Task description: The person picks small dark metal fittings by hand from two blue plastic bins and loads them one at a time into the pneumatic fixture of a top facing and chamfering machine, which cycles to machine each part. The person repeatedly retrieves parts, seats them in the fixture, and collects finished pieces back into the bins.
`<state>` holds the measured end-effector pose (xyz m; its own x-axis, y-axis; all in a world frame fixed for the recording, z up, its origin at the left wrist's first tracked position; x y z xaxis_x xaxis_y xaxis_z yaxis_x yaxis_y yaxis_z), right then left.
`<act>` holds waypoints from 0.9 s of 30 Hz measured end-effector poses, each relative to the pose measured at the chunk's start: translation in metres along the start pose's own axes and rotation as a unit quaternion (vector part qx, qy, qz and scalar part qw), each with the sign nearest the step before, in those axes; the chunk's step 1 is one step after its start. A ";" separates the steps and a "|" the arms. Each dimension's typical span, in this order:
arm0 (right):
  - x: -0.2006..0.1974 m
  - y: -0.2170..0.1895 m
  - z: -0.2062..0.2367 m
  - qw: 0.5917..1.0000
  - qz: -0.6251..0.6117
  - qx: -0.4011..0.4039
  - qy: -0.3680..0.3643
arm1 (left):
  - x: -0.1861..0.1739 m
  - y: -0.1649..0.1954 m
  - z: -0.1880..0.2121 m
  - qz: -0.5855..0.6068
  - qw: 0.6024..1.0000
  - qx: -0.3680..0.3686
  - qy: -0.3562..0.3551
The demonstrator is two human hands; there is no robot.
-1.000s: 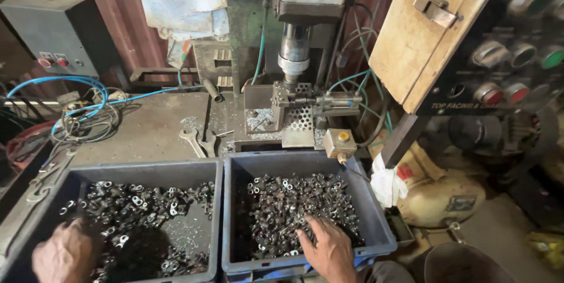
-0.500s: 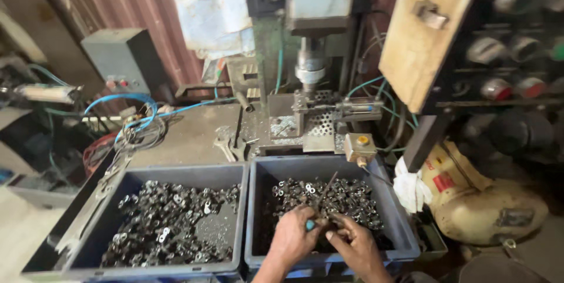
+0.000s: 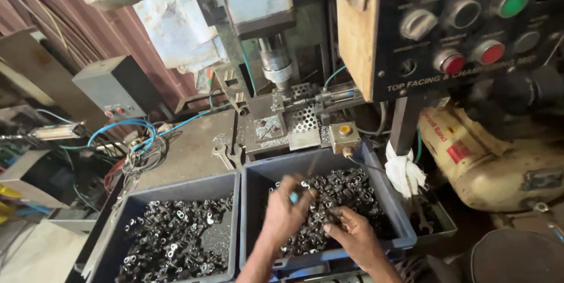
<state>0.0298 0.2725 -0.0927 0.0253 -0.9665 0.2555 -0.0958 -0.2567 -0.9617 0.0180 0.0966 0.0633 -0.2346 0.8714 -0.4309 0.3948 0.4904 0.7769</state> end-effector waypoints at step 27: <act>0.010 -0.031 0.018 0.984 0.175 -0.006 0.022 | -0.018 0.030 -0.193 -0.515 0.849 0.110 -0.034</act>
<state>0.0507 0.2706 -0.0625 -0.0553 -0.9946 -0.0874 -0.1019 0.0927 -0.9905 -0.1372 0.0931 0.1825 -0.5075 -0.0270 -0.8612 0.1689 0.9770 -0.1302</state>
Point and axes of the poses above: each hand's wrist, its own z-axis away from the middle knuckle, its own x-axis out of the palm, y = z × x, the point moved 2 cm from there along -z, towards the middle knuckle, and after that the axes turned 8 degrees about y, right-handed, at the moved point
